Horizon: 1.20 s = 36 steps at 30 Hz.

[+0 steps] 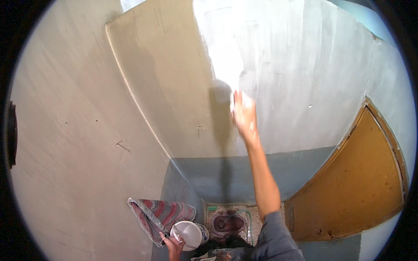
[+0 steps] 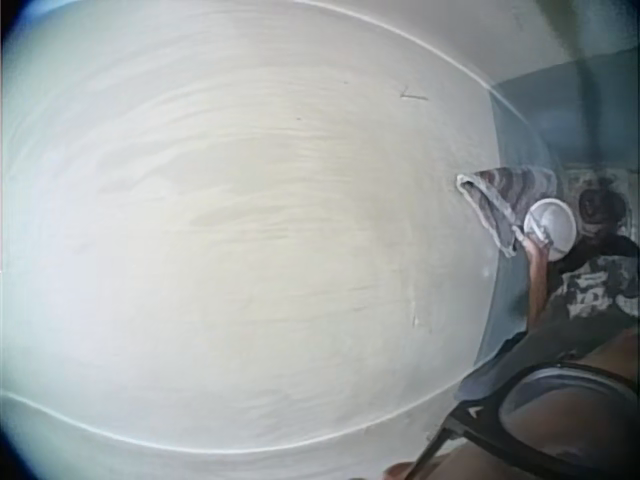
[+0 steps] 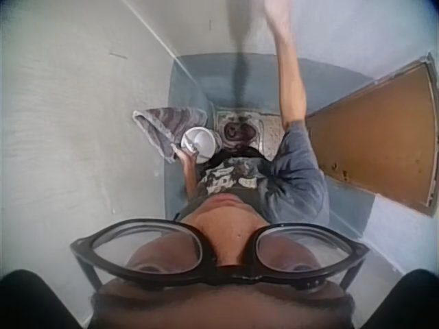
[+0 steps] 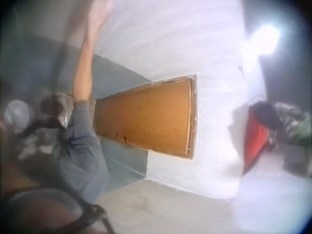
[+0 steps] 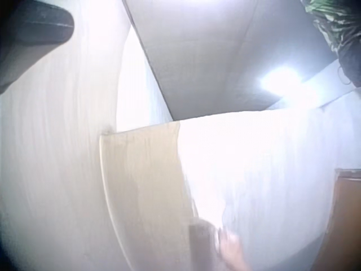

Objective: Applying plaster or wall filler to a wall using a scraper.

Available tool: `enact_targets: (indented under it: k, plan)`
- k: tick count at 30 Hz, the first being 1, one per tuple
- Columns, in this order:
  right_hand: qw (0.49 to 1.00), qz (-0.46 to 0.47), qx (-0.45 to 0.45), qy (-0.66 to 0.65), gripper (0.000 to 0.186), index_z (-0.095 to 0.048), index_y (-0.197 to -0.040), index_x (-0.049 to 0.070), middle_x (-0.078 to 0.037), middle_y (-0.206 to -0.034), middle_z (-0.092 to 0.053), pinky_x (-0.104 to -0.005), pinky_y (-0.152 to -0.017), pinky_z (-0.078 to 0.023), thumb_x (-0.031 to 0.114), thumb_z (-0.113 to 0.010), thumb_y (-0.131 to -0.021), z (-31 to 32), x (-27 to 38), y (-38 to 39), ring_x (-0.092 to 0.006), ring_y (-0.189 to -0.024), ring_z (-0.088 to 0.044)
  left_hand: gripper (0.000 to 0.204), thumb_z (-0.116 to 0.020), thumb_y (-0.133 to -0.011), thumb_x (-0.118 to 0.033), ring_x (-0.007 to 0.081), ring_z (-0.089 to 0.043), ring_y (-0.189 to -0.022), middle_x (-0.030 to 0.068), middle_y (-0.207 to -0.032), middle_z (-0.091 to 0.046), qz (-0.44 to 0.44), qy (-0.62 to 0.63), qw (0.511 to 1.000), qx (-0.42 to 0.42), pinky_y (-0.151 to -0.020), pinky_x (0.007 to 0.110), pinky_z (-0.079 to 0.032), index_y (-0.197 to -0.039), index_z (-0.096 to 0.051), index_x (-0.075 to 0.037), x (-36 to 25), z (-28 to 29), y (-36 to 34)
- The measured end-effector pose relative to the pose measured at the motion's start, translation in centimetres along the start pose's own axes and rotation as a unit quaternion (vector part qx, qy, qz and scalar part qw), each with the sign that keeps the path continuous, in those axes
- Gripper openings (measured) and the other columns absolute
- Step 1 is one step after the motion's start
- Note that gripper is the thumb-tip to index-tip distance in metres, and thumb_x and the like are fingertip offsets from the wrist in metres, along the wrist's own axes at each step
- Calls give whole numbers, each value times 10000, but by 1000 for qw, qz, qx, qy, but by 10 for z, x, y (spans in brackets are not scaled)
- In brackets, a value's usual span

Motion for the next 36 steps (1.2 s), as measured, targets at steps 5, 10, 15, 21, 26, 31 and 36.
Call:
enact_targets:
  k: [5, 10, 15, 21, 26, 31, 36]
  plan:
    - [994, 66, 6, -86, 301, -405, -653, 87, 25, -497, -335, -196, -337, -218, 297, -398, -869, -43, 118, -113, -50, -404, -304, 886, -251, -591, -798, 183, -354, -456, 90, -681, -440, -22, -9, 999, -47, -393, 266, -276, -1110, -366, -89, -1, -13, 4]
    - [993, 9, 22, -120, 298, -413, -676, 85, 18, -520, -347, -191, -348, -223, 318, -412, -861, -49, 77, -124, -56, -425, -313, 868, -239, -594, -795, 180, -333, -453, 62, -588, -403, -13, -18, 1000, -1, -415, 283, -253, -1025, -434, -67, 1, -21, 1]
    - [991, -75, 11, -107, 305, -409, -650, 145, 65, -466, -320, -203, -303, -196, 350, -369, -872, -25, -47, -42, -40, -337, -274, 815, -237, -634, -769, 160, -339, -386, 65, -541, -416, -13, 7, 999, -36, -358, 262, -260, -1022, -413, -74, -5, -17, 5]
    - [944, -320, -16, -74, 301, -438, -700, 117, 51, -448, -307, -208, -294, -203, 378, -415, -847, 42, -231, 120, -53, -327, -286, 842, -233, -611, -786, 165, -337, -390, 55, -539, -407, -19, -23, 999, -21, -364, 261, -258, -1052, -400, -89, -5, -24, 1]
    - [970, -243, -4, 11, 334, -461, -598, 75, 24, -446, -370, -230, -302, -240, 289, -435, -852, 28, -167, 108, -59, -321, -314, 863, -237, -587, -803, 168, -341, -386, 50, -530, -403, -27, -10, 998, -54, -359, 265, -261, -1047, -400, -91, -6, -9, -2]
    - [997, 19, 40, -66, 301, -435, -642, 126, 52, -449, -345, -204, -319, -240, 315, -382, -871, -35, 46, -42, -38, -350, -312, 871, -233, -581, -809, 174, -353, -390, 45, -517, -394, -24, 1, 1000, -16, -357, 271, -261, -1004, -423, -71, -4, -12, 2]
    - [972, 59, 119, -193, 283, -428, -654, 115, 35, -488, -377, -181, -326, -272, 278, -372, -878, -82, 156, -173, -52, -380, -350, 817, -240, -585, -801, 172, -314, -404, 45, -519, -370, -24, 4, 1000, -12, -390, 284, -224, -847, -448, -55, -1, -12, 10]
Point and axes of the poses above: each hand's wrist, its own y-axis away from the middle knuckle, its own z-axis out of the back of the hand, x = y × z, the point moved 10 cm from there along -y, towards the middle knuckle
